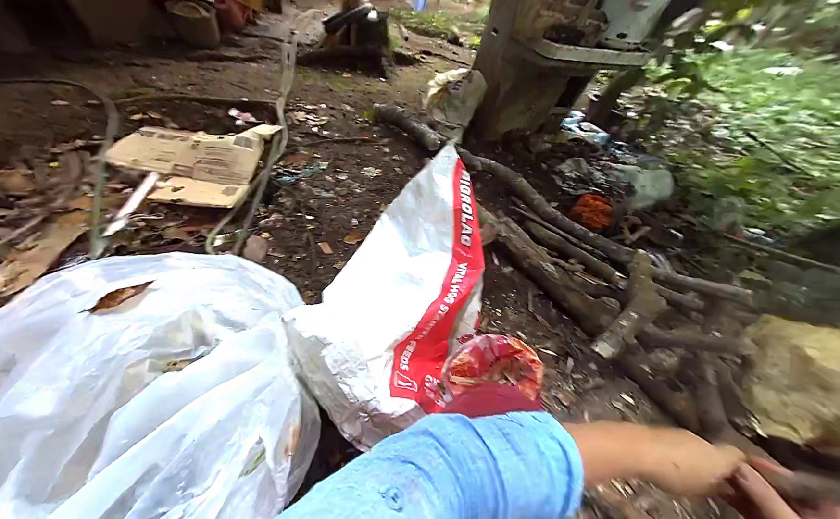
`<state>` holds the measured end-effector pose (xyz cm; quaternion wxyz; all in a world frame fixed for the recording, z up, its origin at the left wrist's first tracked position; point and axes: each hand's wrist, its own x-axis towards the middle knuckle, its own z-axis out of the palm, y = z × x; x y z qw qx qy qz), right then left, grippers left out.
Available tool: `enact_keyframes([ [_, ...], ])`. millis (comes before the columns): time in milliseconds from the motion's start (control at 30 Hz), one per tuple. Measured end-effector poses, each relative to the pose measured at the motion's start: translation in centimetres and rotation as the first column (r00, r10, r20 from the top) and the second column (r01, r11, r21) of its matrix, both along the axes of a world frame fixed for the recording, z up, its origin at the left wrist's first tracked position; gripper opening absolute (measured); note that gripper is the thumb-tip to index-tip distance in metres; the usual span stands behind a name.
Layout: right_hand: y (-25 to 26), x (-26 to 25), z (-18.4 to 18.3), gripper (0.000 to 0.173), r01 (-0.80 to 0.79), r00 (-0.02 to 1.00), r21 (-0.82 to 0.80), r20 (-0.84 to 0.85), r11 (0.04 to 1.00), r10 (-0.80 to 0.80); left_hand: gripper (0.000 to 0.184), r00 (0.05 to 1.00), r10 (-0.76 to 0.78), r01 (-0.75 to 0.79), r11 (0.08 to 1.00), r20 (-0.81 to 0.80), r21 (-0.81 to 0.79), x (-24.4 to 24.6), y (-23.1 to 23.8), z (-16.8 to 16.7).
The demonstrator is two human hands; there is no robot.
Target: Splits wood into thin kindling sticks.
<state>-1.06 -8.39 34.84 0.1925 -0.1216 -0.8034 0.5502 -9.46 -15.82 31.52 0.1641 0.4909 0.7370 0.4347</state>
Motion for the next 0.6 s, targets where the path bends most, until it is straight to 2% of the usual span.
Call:
enact_keyframes([
  [33,4.6,-0.4,-2.4,0.026,-0.077,0.996,0.009,-0.04,0.997,0.077,0.043,1.0,-0.014,0.014,1.0,0.005,-0.013,-0.2,0.0,-0.1],
  [67,6.7,-0.7,-3.6,0.024,-0.044,0.998,0.009,-0.034,0.999,0.044,0.046,0.999,-0.035,0.035,0.999,0.017,-0.022,-0.3,0.0,-0.1],
  [167,6.2,-0.7,-2.8,0.018,0.121,0.987,-0.037,0.108,0.992,-0.117,0.054,0.992,-0.104,0.108,0.992,0.072,-0.061,-0.5,-0.5,0.2],
  [400,6.7,-0.6,-1.2,0.019,0.082,0.969,-0.145,0.244,0.986,-0.045,0.053,0.963,-0.203,0.222,0.97,0.178,-0.097,-0.5,0.0,0.5],
  [600,7.2,0.1,-1.3,0.019,0.058,0.967,-0.189,0.254,0.98,-0.008,0.052,0.941,-0.208,0.247,0.961,0.269,-0.121,-0.6,0.4,-0.1],
])
